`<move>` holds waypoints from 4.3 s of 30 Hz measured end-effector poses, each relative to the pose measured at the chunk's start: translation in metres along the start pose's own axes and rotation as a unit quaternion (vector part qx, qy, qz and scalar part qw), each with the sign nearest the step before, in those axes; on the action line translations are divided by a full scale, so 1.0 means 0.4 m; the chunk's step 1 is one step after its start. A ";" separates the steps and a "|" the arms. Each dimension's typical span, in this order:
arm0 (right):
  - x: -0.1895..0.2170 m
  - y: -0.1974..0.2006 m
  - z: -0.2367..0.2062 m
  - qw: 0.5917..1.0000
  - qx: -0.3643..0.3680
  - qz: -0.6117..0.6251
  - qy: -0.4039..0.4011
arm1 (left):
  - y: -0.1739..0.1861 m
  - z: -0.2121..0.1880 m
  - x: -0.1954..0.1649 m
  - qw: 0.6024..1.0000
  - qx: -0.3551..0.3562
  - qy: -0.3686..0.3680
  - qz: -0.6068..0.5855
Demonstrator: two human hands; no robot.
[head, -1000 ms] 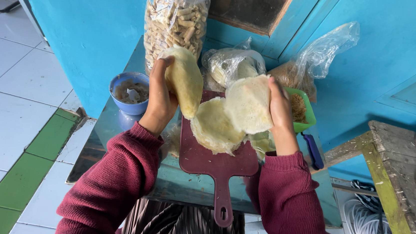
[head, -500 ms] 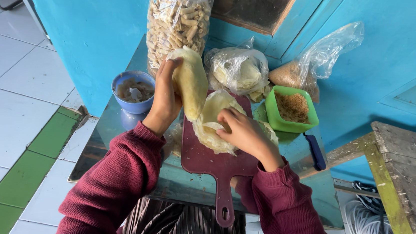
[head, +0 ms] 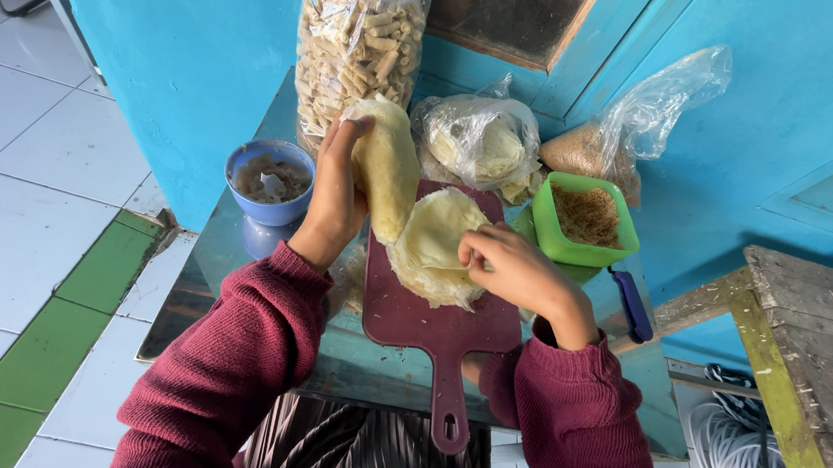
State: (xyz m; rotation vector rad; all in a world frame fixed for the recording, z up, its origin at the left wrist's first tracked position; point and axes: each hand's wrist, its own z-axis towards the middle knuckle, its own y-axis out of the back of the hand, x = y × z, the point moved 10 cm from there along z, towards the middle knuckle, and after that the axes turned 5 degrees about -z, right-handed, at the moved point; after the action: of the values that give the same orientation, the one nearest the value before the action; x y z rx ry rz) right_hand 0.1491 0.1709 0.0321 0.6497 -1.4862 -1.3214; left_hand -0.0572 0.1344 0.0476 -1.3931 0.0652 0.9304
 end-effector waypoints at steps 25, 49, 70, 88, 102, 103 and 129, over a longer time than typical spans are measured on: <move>-0.138 0.104 -0.006 0.978 -0.187 0.027 -0.090 | -0.012 -0.004 0.002 1.000 0.005 0.012 0.002; -0.023 -0.206 0.104 0.983 -0.004 -0.180 0.035 | -0.035 -0.011 0.020 0.998 0.027 0.038 0.040; -0.105 -0.030 0.063 0.827 -0.214 0.519 0.000 | -0.163 -0.079 0.070 0.935 0.268 0.066 0.222; -0.081 -0.027 0.063 0.698 -0.101 0.709 0.024 | -0.066 -0.023 0.037 0.957 0.114 -0.065 0.260; -0.121 0.065 0.021 0.702 -0.214 0.678 0.027 | -0.078 -0.049 0.100 0.875 0.168 0.116 0.439; -0.119 0.068 0.020 0.709 -0.221 0.670 0.026 | -0.088 -0.064 0.123 0.859 0.201 0.156 0.443; -0.194 0.062 0.017 0.610 -0.251 0.751 0.024 | -0.076 -0.096 0.236 0.923 0.189 0.318 0.104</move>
State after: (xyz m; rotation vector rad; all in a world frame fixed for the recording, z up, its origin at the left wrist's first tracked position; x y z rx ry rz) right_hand 0.1756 0.2483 0.0311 -0.8806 -0.9176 -0.2266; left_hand 0.0410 0.1537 0.0112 -1.2826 0.8553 0.5571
